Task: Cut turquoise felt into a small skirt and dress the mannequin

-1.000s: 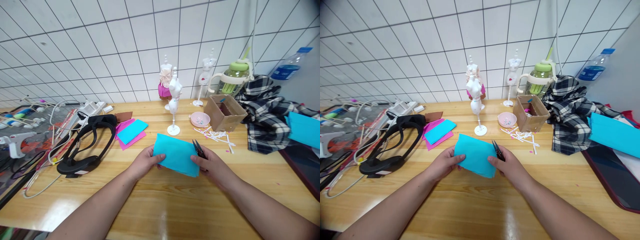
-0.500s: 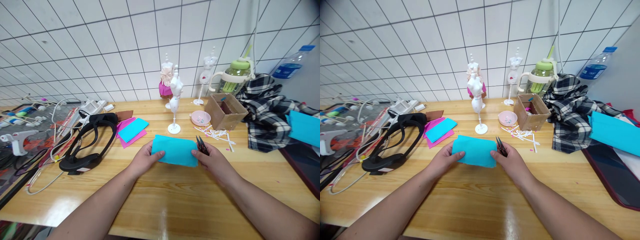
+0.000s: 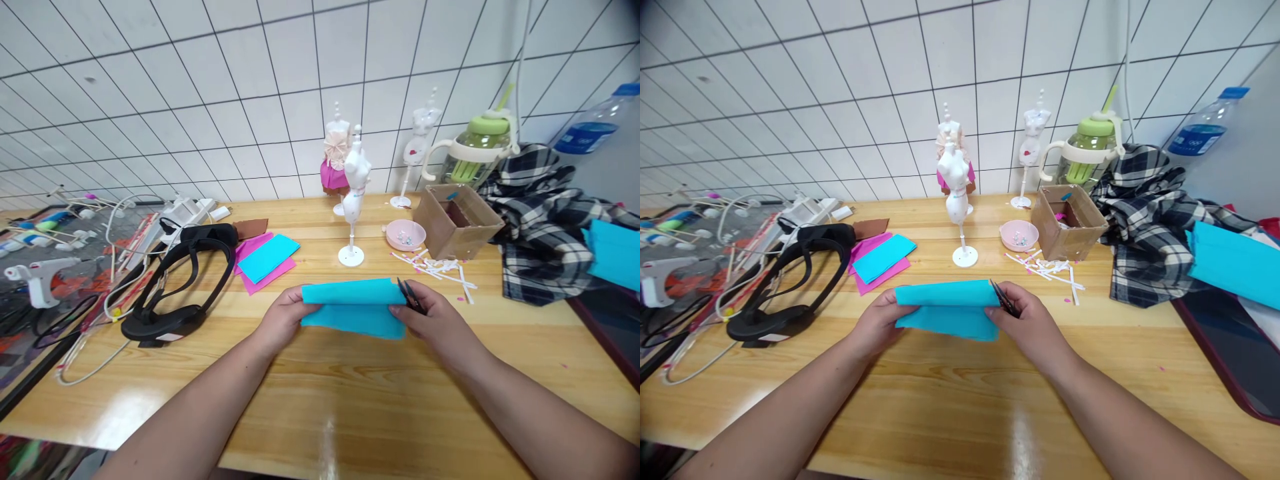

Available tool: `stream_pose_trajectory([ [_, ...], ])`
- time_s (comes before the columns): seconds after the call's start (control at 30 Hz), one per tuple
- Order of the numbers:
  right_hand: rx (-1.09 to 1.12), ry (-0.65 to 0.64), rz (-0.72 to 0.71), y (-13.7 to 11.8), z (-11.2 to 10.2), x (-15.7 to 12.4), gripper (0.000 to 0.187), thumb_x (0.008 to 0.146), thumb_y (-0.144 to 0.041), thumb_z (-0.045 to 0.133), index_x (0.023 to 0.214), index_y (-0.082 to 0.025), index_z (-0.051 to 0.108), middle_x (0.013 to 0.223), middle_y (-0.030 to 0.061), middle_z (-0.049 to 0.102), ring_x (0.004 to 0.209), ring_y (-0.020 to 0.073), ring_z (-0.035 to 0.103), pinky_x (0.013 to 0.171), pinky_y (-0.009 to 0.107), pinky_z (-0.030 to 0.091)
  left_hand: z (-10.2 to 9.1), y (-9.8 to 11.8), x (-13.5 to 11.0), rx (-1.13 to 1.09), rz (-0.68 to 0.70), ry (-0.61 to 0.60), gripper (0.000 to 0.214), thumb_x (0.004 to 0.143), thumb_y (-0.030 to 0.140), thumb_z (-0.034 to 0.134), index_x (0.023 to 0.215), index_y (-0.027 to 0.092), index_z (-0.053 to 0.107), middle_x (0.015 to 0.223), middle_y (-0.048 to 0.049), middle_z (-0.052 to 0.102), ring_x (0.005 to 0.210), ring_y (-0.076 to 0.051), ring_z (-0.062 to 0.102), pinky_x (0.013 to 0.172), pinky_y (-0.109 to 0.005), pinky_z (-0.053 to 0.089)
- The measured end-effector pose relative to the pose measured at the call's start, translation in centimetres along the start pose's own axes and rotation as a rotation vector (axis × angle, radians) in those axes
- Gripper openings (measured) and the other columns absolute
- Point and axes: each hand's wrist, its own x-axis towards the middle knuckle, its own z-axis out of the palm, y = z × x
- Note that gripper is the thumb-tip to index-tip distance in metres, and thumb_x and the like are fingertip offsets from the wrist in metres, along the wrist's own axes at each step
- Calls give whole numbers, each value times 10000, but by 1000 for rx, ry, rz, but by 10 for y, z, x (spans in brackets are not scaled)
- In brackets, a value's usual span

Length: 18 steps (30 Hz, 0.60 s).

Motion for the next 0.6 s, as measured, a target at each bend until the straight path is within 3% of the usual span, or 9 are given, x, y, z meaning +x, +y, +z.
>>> stream_pose_trajectory([
  [0.07, 92, 41, 41, -1, -1, -2, 215, 725, -323, 770, 874, -229, 646, 750, -36, 565, 559, 75, 435, 467, 191, 319, -1, 1, 1, -50, 12, 44, 163, 671, 279, 791, 737, 141, 734, 603, -5, 650, 547, -113, 567, 552, -218, 448],
  [0.17, 274, 50, 129, -3, -2, -4, 274, 675, -286, 792, 906, -241, 650, 737, -54, 533, 456, 27, 309, 409, 183, 187, 0, 4, 2, -107, -35, 29, 144, 637, 252, 764, 741, 154, 749, 662, -25, 667, 577, -140, 598, 530, -233, 470],
  [0.27, 402, 28, 195, -6, -5, -5, 274, 643, -237, 775, 885, -232, 649, 735, -52, 530, 433, 15, 300, 402, 188, 152, 1, 5, 2, -111, -69, -2, 94, 628, 212, 709, 699, 160, 743, 673, -31, 658, 598, -173, 620, 549, -276, 504],
  [0.37, 477, 18, 287, -9, -7, -3, 305, 653, -285, 746, 934, -232, 639, 719, -48, 505, 429, 24, 296, 389, 194, 101, 1, 5, 2, -4, -25, 1, 96, 654, 162, 638, 670, 162, 733, 645, -21, 641, 579, -138, 579, 557, -246, 460],
  [0.5, 355, 24, 343, -9, -6, -1, 390, 732, -508, 713, 977, -229, 596, 692, -60, 441, 438, 31, 239, 390, 192, 62, 2, 5, -1, 276, 85, 0, 214, 701, 119, 559, 731, 184, 762, 758, -19, 701, 705, -142, 589, 651, -238, 436],
  [0.6, 95, 50, 256, -6, -5, -1, 414, 731, -457, 751, 1038, -249, 566, 715, -70, 433, 478, 43, 269, 403, 187, 139, 3, 6, -3, 399, 141, -70, 275, 694, 100, 511, 731, 193, 768, 783, -16, 716, 768, -164, 601, 717, -259, 436],
])
